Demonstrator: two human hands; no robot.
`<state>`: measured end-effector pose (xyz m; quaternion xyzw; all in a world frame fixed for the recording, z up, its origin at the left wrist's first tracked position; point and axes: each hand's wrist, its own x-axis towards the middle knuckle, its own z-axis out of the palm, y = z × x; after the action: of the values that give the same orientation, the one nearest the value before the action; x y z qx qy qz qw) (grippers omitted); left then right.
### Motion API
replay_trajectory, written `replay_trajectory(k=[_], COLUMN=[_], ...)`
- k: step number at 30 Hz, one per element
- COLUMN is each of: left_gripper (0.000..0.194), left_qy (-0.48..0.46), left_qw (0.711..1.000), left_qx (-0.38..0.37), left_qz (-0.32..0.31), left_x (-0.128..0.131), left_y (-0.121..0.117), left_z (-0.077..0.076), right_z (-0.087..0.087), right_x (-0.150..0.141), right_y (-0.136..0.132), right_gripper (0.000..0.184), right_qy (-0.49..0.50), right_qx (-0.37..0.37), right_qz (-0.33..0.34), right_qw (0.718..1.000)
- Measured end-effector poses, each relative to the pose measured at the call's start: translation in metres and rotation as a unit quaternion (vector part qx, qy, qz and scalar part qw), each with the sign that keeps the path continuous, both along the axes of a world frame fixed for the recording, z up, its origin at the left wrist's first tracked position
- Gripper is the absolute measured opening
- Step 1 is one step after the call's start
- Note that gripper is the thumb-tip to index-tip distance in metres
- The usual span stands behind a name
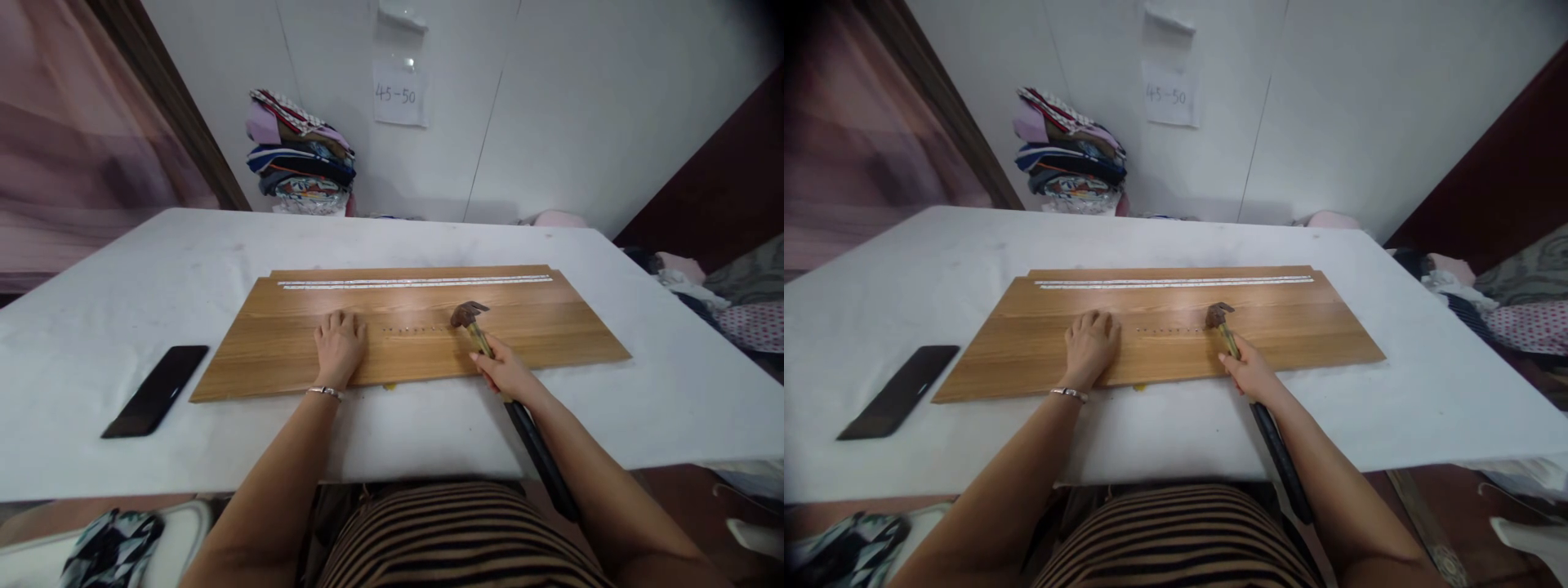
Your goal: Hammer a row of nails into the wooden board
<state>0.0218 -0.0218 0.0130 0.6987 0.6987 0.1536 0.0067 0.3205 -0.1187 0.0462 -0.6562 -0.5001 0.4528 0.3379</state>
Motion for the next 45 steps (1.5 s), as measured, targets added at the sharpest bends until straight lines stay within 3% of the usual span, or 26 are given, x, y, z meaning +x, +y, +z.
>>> replay_trajectory(k=[12, 45], left_gripper=[0.039, 0.037], left_qy=[-0.002, 0.005], left_qw=[1.000, 1.000], left_qx=[-0.012, -0.001], left_qz=[0.001, -0.001], left_x=[0.0021, 0.0008], left_y=[-0.0011, 0.0005], left_z=[0.0052, 0.0010], right_z=[-0.0013, 0.0031], right_x=[0.0014, -0.0012], right_y=[0.0003, 0.0010], right_gripper=[0.021, 0.017], right_qy=[0.018, -0.004], right_qx=[0.001, -0.008], right_qz=[0.002, 0.001], right_qw=[1.000, 1.000])
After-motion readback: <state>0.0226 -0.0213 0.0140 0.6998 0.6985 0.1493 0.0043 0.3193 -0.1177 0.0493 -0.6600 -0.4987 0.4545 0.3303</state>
